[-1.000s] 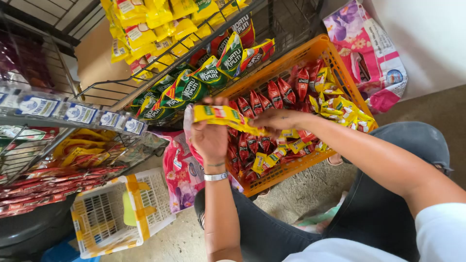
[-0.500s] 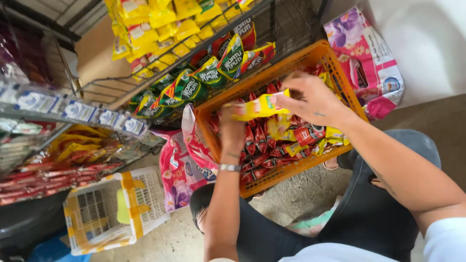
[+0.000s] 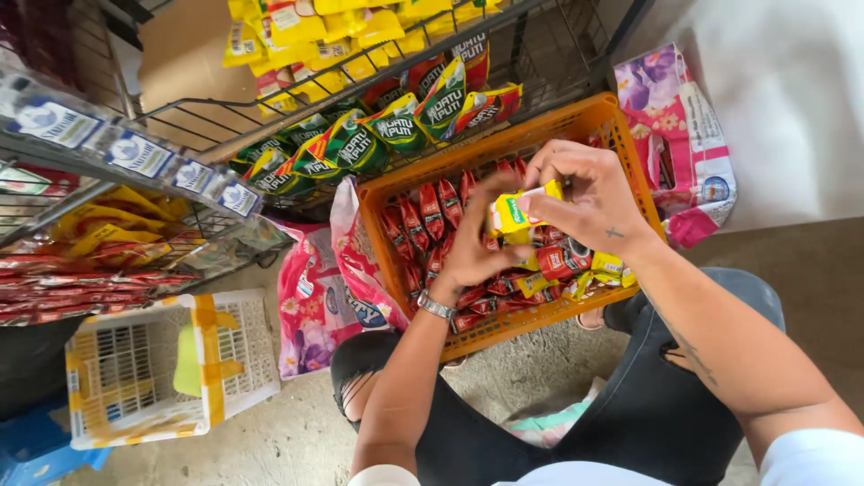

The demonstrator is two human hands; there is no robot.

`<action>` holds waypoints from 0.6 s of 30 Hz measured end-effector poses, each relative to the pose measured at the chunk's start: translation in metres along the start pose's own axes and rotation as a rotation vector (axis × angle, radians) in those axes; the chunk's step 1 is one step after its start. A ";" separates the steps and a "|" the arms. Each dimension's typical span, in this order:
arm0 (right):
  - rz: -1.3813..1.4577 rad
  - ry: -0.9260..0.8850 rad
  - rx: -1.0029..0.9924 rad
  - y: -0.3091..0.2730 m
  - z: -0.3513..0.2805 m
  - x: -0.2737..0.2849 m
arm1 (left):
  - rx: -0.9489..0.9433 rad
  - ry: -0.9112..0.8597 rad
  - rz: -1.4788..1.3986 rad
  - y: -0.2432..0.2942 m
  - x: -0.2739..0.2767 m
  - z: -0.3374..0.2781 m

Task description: Stocking and organizing small seasoning packets from a crate onto shelves in a grocery store.

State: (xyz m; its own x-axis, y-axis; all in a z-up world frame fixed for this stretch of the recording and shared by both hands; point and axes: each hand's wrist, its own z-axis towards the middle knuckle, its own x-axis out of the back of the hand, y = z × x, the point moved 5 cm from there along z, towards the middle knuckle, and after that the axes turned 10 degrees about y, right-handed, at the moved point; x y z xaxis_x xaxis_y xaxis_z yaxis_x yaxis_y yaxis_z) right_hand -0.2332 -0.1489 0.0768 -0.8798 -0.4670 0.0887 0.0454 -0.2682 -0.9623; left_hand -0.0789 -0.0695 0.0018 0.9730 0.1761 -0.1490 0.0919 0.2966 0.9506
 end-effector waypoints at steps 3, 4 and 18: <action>0.100 0.009 0.052 0.000 0.001 0.003 | -0.070 -0.147 0.162 -0.023 -0.007 -0.014; 0.154 0.032 0.015 0.002 0.002 0.006 | 0.099 -0.160 0.161 -0.048 -0.005 -0.019; 0.413 0.128 0.030 0.006 0.010 0.027 | 0.123 0.078 -0.103 0.002 0.066 0.004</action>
State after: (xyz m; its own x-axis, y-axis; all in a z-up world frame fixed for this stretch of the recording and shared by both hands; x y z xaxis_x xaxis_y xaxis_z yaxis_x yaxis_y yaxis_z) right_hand -0.2522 -0.1718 0.0765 -0.8363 -0.4326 -0.3368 0.4182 -0.1060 -0.9022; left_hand -0.0136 -0.0611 -0.0052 0.9383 0.2240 -0.2635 0.2203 0.2003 0.9546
